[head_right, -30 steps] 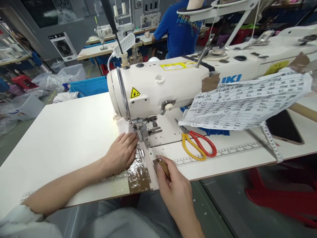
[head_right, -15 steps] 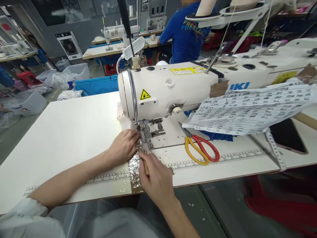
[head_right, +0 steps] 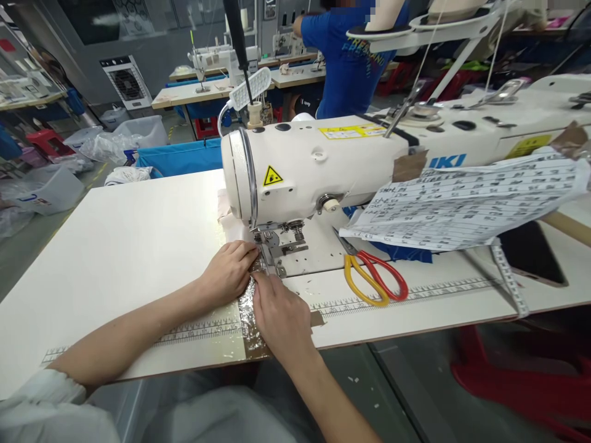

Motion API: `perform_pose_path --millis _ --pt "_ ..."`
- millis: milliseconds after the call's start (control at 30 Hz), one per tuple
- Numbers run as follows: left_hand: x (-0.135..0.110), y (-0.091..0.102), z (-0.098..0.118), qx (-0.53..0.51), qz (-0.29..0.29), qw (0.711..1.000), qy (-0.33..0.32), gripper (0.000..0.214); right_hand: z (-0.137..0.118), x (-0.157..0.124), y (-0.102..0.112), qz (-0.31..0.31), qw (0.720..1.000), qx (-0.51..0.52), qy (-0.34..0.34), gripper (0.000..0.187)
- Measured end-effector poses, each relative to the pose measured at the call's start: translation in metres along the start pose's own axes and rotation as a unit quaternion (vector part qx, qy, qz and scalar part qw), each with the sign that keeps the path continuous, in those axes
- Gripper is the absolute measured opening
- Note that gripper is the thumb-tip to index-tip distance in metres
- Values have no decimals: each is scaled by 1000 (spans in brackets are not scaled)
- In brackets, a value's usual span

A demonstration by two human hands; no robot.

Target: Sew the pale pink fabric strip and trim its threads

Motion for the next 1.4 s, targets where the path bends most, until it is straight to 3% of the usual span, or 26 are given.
perform_pose_path --millis 467,633,767,900,1033,1133,1267,1400 --pt "2 -1 -21 -20 17 1000 13 36 -11 3 -9 -15 993 -106 -49 29" --pt "1 -3 -27 -30 47 998 2 37 -5 -10 4 9 1000 -22 -17 30" --pt "4 -4 -32 -72 82 994 11 30 33 -17 26 48 997 52 -30 29" --pt "20 -2 -44 -75 85 993 31 22 109 3 36 22 992 -81 -91 33" --pt "41 -1 -60 -110 26 993 29 15 164 31 39 -3 988 -136 -78 35" --pt "48 0 -69 -123 10 992 17 11 168 30 40 6 987 -147 -67 34" --pt "46 -3 -73 -121 15 992 24 8 156 -1 48 42 977 -178 -110 43" --pt "42 -6 -71 -123 33 992 21 12 171 -22 51 -62 963 -143 -221 44"
Point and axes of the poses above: each hand's wrist, its own x-axis towards the middle knuckle, its own y-axis out of the back of the hand, z = x × y, the point moved 4 cm from there along x, towards the middle knuckle, and after that the axes turned 6 degrees about -y, right-handed, at the moved point
